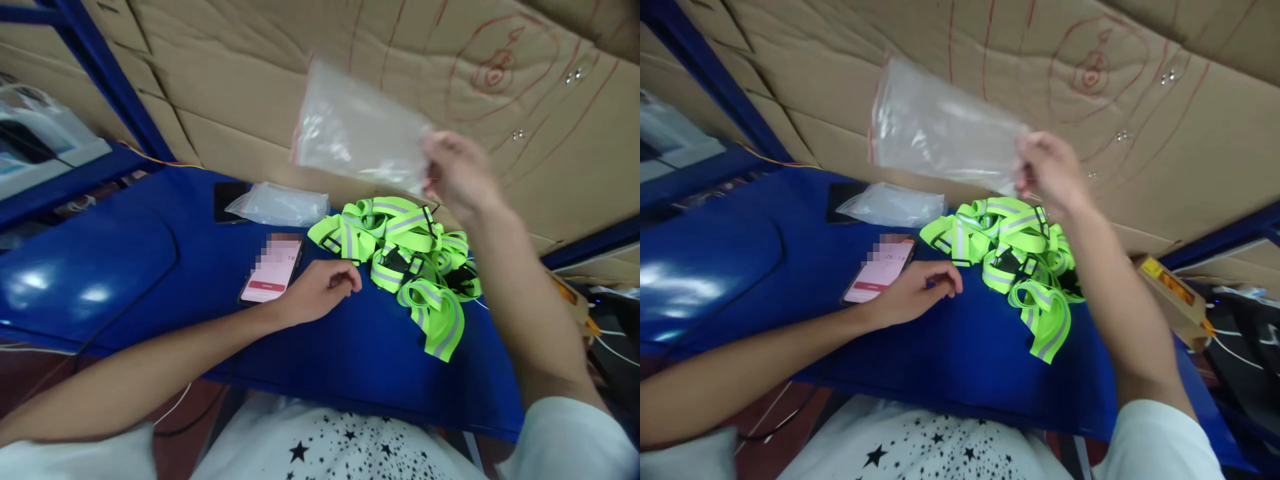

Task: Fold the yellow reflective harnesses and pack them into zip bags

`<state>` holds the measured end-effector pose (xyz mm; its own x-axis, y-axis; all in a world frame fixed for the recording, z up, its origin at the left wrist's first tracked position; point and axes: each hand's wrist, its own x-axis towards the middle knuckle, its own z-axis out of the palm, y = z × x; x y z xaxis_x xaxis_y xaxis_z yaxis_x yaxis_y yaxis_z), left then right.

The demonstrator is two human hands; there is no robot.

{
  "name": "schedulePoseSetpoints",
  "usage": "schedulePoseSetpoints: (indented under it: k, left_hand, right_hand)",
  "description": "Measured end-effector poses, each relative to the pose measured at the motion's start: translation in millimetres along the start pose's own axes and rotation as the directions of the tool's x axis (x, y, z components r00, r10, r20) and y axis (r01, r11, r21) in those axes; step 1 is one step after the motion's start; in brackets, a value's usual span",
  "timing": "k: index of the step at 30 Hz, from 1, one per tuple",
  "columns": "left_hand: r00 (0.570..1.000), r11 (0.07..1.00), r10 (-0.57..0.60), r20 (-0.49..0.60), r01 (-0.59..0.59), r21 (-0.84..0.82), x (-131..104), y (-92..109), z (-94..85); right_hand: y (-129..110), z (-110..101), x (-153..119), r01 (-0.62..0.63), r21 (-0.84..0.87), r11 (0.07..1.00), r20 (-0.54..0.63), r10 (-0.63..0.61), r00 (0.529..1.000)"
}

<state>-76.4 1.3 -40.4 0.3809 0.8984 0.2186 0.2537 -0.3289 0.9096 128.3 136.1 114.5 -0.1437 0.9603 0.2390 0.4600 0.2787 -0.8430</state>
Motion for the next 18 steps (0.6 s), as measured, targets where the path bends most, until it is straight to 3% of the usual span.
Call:
schedulePoseSetpoints:
  k: [1, 3, 5, 6, 8, 10, 13, 15, 18]
  left_hand:
    - [0.991, 0.992, 0.088, -0.102, -0.078, 0.095, 0, 5, -9.8]
    - [0.926, 0.941, 0.262, -0.272, -0.183, 0.285, 5, 16, -34.6]
    - [0.870, 0.882, 0.340, -0.357, -0.163, 0.443, 15, 20, -63.7]
    - [0.867, 0.846, 0.334, -0.369, -0.104, 0.523, 23, 19, -78.3]
    - [0.890, 0.734, 0.229, -0.394, 0.108, 0.671, 42, 8, -104.3]
    - [0.911, 0.562, -0.035, -0.410, 0.357, 0.746, 59, -12, -122.8]
    - [0.885, 0.458, -0.335, -0.324, 0.453, 0.765, 75, -46, -136.4]
    - [0.857, 0.425, -0.428, -0.286, 0.470, 0.773, 78, -65, -139.8]
    - [0.843, 0.381, -0.461, -0.279, 0.472, 0.795, 77, -84, -141.8]
  right_hand:
    - [2, 29, 5, -0.038, -0.025, 0.999, 0.091, 0.040, 0.995]
    - [8, 82, 16, -0.037, -0.104, 0.994, 0.234, 0.061, 0.970]
    - [16, 121, 21, -0.008, -0.145, 0.989, 0.274, 0.048, 0.960]
    - [20, 134, 22, 0.018, -0.179, 0.984, 0.294, 0.036, 0.955]
    - [26, 147, 18, 0.097, -0.264, 0.960, 0.302, -0.013, 0.953]
    - [26, 149, 10, 0.181, -0.345, 0.921, 0.268, -0.088, 0.959]
    - [21, 149, 1, 0.367, -0.458, 0.810, 0.223, -0.295, 0.929]
    - [21, 156, 0, 0.514, -0.523, 0.680, 0.368, -0.364, 0.856]
    - [30, 176, 8, 0.620, -0.527, 0.581, 0.664, -0.174, 0.727]
